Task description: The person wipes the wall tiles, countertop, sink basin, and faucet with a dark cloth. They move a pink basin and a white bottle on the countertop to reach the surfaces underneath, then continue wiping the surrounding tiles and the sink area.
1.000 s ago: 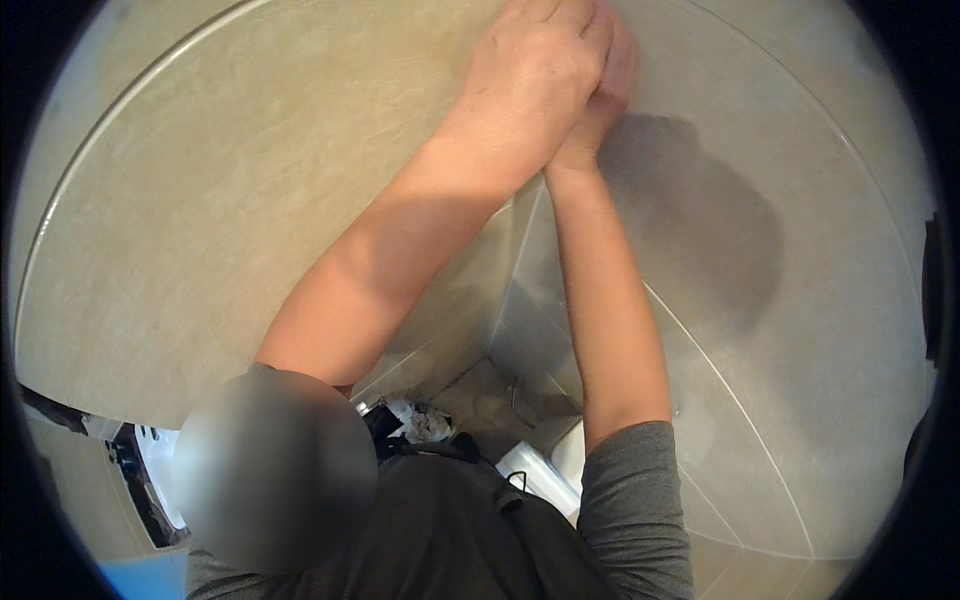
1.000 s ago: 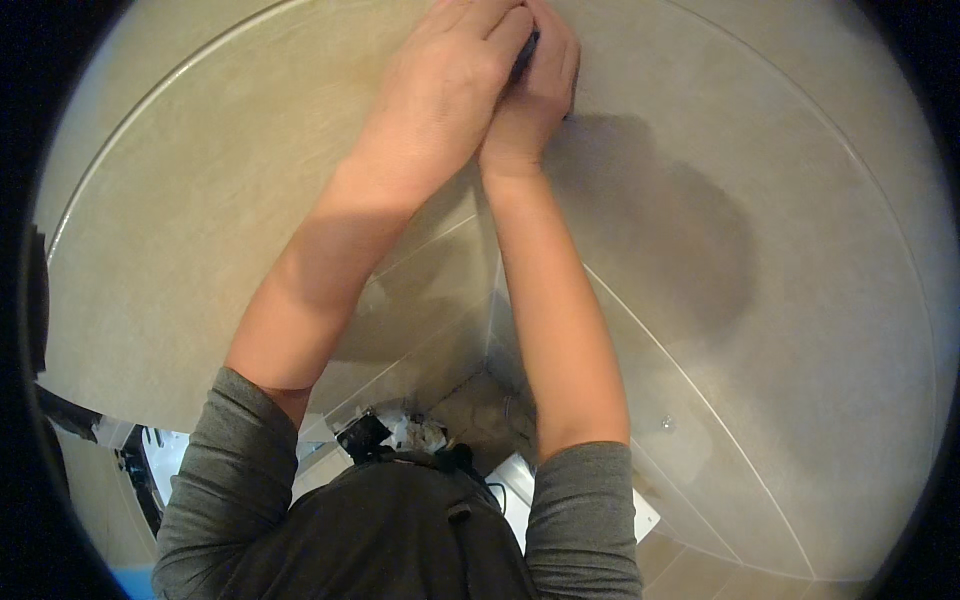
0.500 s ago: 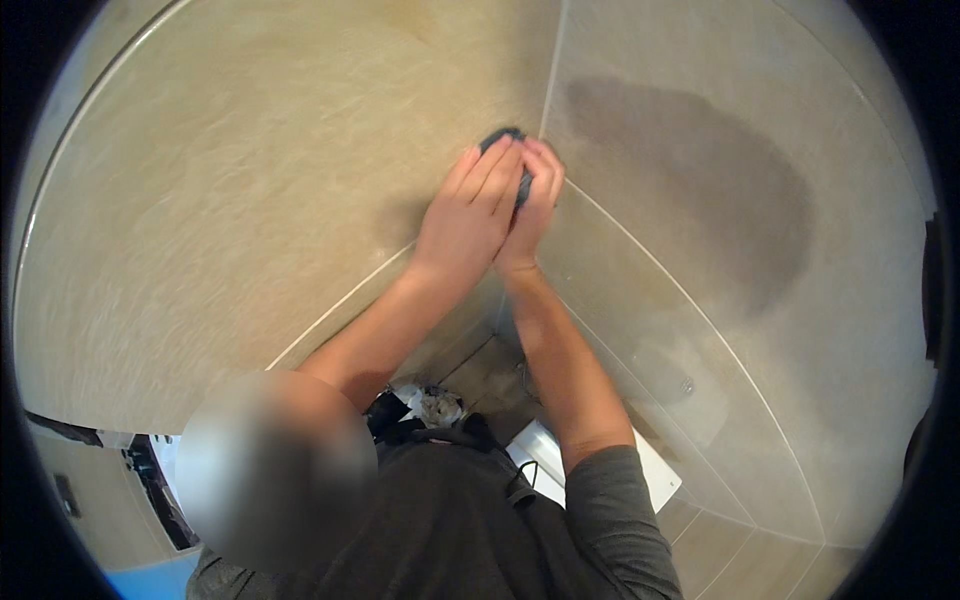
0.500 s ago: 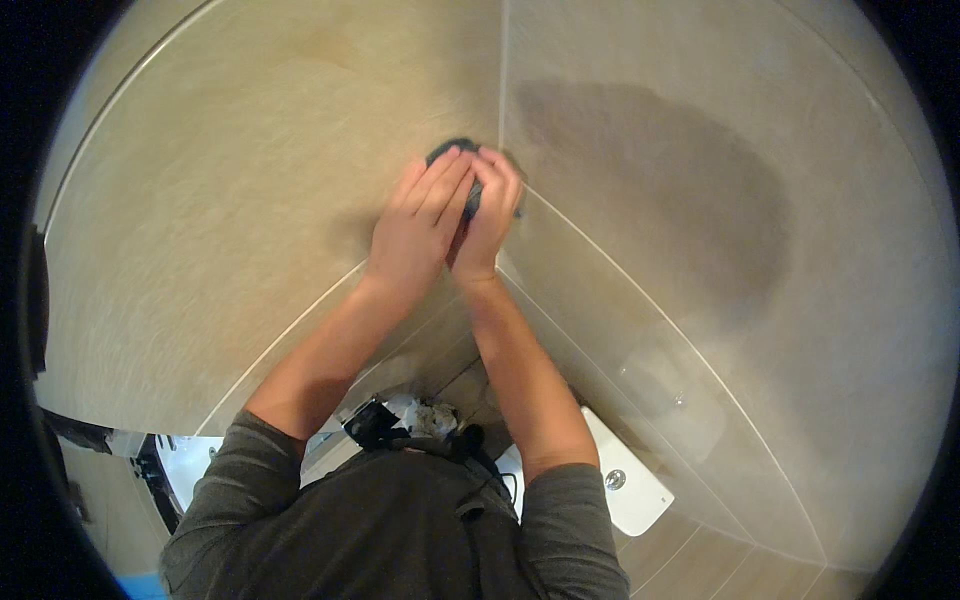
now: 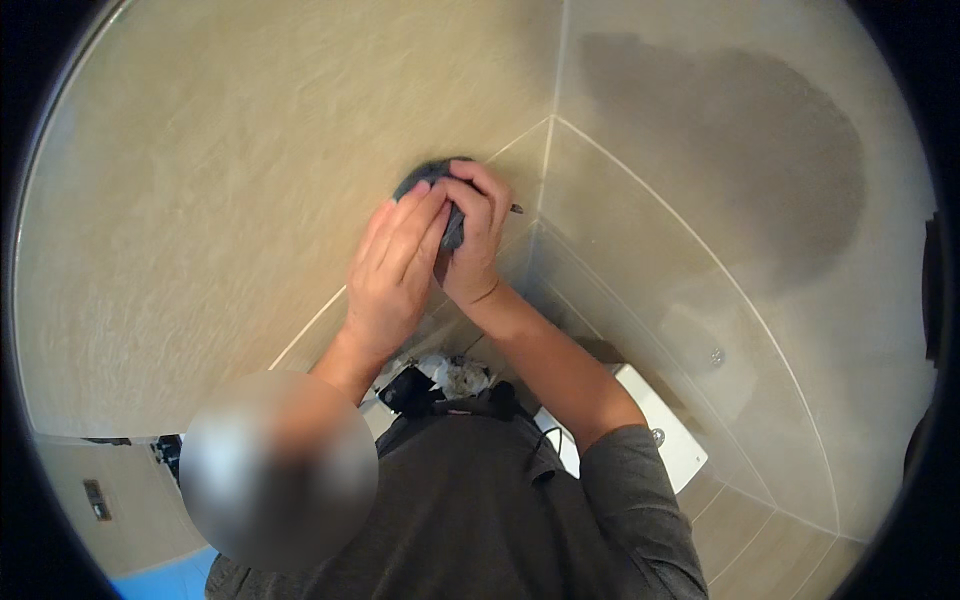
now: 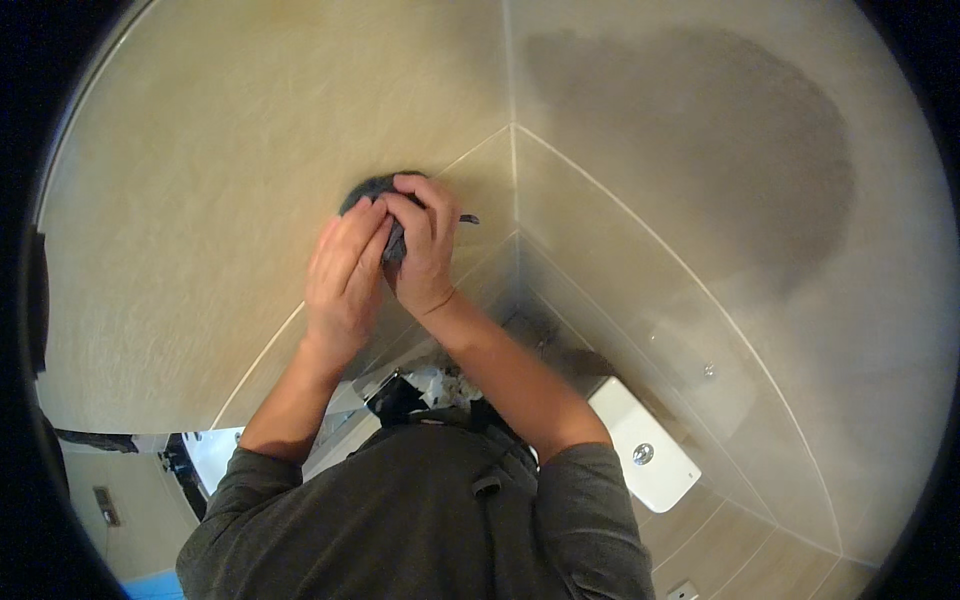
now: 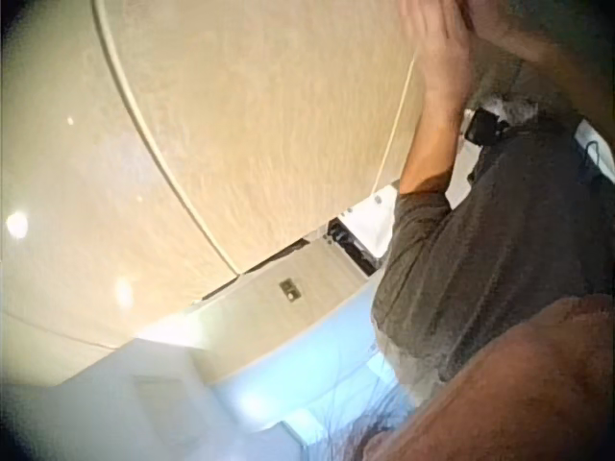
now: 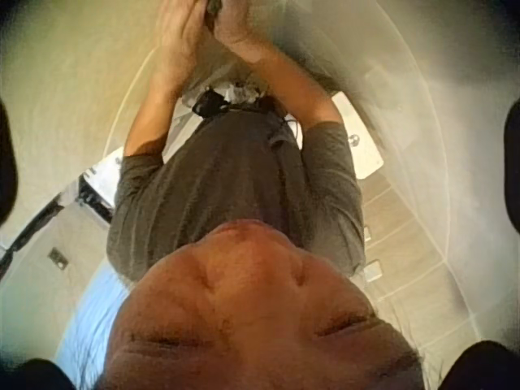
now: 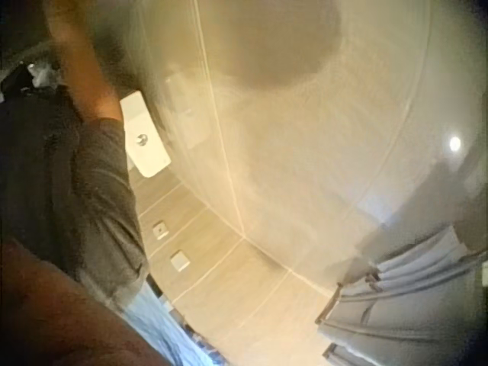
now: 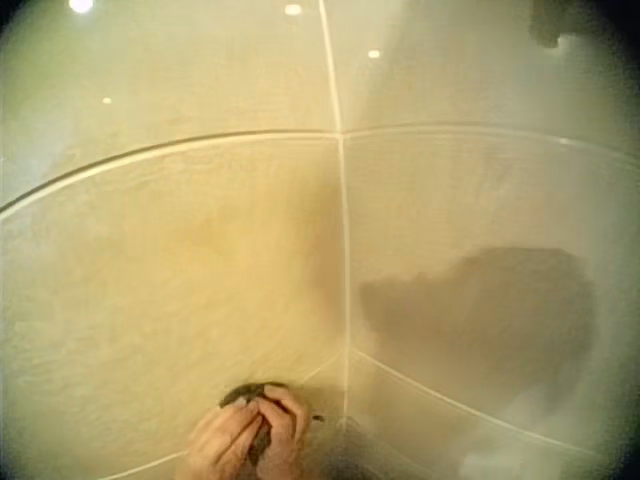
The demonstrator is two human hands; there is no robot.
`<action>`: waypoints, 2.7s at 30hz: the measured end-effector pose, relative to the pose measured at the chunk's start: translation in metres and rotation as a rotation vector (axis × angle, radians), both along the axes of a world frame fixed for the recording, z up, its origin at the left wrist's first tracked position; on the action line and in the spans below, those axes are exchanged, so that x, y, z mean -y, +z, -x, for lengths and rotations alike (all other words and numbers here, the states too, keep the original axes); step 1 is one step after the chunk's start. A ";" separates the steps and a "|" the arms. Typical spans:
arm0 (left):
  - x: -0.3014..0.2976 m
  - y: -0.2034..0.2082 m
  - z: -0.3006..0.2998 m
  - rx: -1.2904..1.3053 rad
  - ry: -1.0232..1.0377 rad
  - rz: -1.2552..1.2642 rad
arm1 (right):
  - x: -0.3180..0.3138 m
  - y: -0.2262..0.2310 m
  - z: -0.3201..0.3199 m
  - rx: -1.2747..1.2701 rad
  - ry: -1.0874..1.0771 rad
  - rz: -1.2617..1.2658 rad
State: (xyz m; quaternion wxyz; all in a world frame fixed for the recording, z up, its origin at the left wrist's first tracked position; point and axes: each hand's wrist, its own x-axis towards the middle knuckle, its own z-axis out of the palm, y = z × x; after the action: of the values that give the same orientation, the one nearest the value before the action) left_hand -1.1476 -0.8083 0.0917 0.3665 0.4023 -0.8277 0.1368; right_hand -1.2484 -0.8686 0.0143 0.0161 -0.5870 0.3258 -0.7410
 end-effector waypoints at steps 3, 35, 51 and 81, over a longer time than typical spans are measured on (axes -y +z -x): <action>-0.015 -0.036 -0.017 -0.006 0.000 -0.046 | -0.013 -0.039 -0.005 -0.036 0.067 0.033; -0.020 -0.054 -0.007 0.078 -0.008 0.000 | -0.022 -0.043 0.017 -0.142 0.081 -0.048; 0.022 -0.033 0.040 -0.029 -0.085 -0.067 | 0.012 -0.035 0.044 -0.026 -0.033 -0.080; 0.070 -0.038 0.076 0.138 -0.202 0.057 | 0.040 -0.040 0.099 -0.137 -0.097 -0.087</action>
State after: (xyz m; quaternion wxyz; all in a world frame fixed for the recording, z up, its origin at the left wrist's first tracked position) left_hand -1.2236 -0.8782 0.0538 0.3318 0.2958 -0.8831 0.1501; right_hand -1.3471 -0.9084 -0.0257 -0.0168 -0.6184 0.3862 -0.6842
